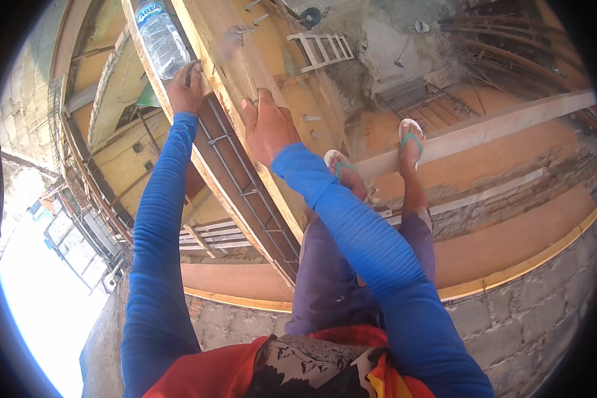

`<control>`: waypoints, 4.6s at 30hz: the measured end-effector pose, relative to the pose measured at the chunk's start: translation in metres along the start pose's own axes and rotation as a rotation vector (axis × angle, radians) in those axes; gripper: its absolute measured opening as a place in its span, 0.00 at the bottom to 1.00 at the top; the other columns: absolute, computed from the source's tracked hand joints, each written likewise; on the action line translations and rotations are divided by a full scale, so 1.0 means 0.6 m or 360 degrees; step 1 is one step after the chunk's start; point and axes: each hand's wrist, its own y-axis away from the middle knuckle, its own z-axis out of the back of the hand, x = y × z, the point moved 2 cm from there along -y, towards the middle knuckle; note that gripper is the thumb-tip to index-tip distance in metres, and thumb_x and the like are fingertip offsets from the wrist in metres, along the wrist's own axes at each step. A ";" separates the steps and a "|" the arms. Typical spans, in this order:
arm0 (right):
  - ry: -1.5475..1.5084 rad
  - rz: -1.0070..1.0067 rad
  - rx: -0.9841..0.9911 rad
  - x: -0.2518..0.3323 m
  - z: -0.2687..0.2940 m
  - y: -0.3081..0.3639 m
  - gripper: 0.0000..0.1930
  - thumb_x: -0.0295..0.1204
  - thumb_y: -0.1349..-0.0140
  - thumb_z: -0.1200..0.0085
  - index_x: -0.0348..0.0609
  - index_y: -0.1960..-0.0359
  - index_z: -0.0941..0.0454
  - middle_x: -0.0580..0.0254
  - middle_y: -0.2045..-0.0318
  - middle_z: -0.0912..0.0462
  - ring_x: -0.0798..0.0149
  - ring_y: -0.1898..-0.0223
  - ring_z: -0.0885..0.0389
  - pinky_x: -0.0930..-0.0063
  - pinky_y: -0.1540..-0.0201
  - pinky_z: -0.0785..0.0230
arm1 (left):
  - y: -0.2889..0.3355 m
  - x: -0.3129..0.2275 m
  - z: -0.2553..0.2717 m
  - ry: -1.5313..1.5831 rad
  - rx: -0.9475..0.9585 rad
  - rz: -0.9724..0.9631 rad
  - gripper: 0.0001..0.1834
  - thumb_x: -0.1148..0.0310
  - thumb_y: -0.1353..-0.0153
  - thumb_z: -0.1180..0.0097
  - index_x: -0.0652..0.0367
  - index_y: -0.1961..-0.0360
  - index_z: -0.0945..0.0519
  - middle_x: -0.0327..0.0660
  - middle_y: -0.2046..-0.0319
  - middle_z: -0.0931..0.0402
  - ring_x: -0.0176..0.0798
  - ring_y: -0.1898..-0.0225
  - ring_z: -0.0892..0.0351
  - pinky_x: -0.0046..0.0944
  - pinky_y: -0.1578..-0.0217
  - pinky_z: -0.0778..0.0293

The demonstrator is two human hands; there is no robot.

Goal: The person is assembling wooden formwork for a concrete structure at a construction site. They use a hammer to drive nails into wooden planks and rebar supports, securing the framework. The person also handles a bucket and a water bottle while working on the elevated structure.

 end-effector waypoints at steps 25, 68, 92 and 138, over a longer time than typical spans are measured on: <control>-0.0289 0.0147 -0.0384 0.037 -0.017 0.023 0.20 0.37 0.27 0.55 0.30 0.46 0.33 0.33 0.62 0.20 0.31 0.59 0.20 0.48 0.57 0.30 | -0.024 0.006 -0.014 -0.0144 -0.0011 0.0139 0.10 0.65 0.34 0.45 0.62 0.62 0.19 0.54 0.63 0.19 0.60 0.61 0.20 0.52 0.58 0.25; -0.0251 0.0048 -0.0302 -0.015 0.001 0.027 0.21 0.43 0.26 0.56 0.32 0.50 0.32 0.42 0.70 0.23 0.41 0.71 0.26 0.56 0.65 0.31 | 0.003 0.029 -0.016 -0.0085 -0.0096 0.0201 0.10 0.63 0.34 0.43 0.59 0.62 0.18 0.52 0.65 0.18 0.58 0.62 0.18 0.50 0.60 0.24; -0.0491 -0.0467 -0.0145 -0.068 0.101 0.173 0.12 0.40 0.24 0.57 0.45 0.51 0.33 0.75 0.85 0.38 0.79 0.89 0.40 0.81 0.89 0.45 | 0.089 0.000 0.053 0.0501 -0.0551 0.0731 0.15 0.69 0.30 0.58 0.59 0.45 0.28 0.52 0.58 0.20 0.50 0.58 0.21 0.46 0.52 0.27; 0.1225 0.0442 0.0820 0.293 -0.226 0.066 0.17 0.38 0.26 0.52 0.36 0.47 0.28 0.66 0.76 0.27 0.75 0.76 0.32 0.76 0.73 0.36 | 0.225 0.155 0.105 0.1356 -0.1170 0.1559 0.18 0.57 0.41 0.35 0.56 0.54 0.13 0.47 0.56 0.15 0.42 0.52 0.16 0.40 0.51 0.24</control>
